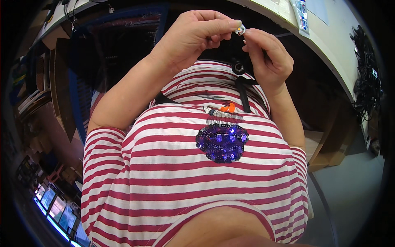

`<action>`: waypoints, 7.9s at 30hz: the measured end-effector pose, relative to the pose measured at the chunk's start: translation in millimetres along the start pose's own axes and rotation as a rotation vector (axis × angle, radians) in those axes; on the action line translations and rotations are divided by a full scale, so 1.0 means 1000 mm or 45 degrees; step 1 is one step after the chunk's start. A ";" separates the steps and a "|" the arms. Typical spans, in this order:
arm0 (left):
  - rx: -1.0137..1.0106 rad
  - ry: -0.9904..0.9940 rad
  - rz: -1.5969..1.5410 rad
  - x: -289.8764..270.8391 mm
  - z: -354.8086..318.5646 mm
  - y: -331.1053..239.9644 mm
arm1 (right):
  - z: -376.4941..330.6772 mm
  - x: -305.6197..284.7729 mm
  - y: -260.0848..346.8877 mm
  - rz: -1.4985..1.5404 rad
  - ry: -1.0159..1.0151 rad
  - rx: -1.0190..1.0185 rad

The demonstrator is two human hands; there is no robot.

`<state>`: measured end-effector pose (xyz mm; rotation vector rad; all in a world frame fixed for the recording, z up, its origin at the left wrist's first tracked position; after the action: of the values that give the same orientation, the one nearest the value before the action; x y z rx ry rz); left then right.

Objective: The person assembles small electronic devices by inserting a small white component into a black circular housing. They apply glue from a tube to the component before insertion and then attach a black cable to the housing. The person repeats this process for multiple units.

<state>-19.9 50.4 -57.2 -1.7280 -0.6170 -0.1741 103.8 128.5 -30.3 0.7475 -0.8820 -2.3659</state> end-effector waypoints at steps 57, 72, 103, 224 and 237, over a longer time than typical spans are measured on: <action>0.281 -0.035 0.225 0.025 0.044 -0.055 | 0.069 -0.036 -0.015 0.096 0.135 0.614; 0.132 0.009 0.361 0.032 0.041 -0.058 | 0.063 -0.029 -0.007 -0.048 0.132 0.499; 0.199 0.042 0.329 0.030 0.043 -0.054 | 0.061 -0.025 -0.009 0.075 0.108 0.433; 0.551 0.211 0.913 0.029 0.060 -0.061 | 0.057 -0.033 -0.013 1.347 0.548 1.610; 0.151 0.432 0.386 0.034 0.060 -0.056 | 0.097 -0.118 -0.088 -0.445 0.294 0.885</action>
<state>-31.0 124.9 -9.9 -1.6070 -0.1115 -0.2064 104.0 301.0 6.8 1.5142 -1.5965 -2.1662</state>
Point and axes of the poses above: each hand's wrist, its own z-axis towards the middle knuckle, its own x-axis out of the palm, y = z × x, the point moved 6 cm from there along z, towards the middle knuckle, and after that the axes turned 2 degrees about y, right-handed, at the moved point
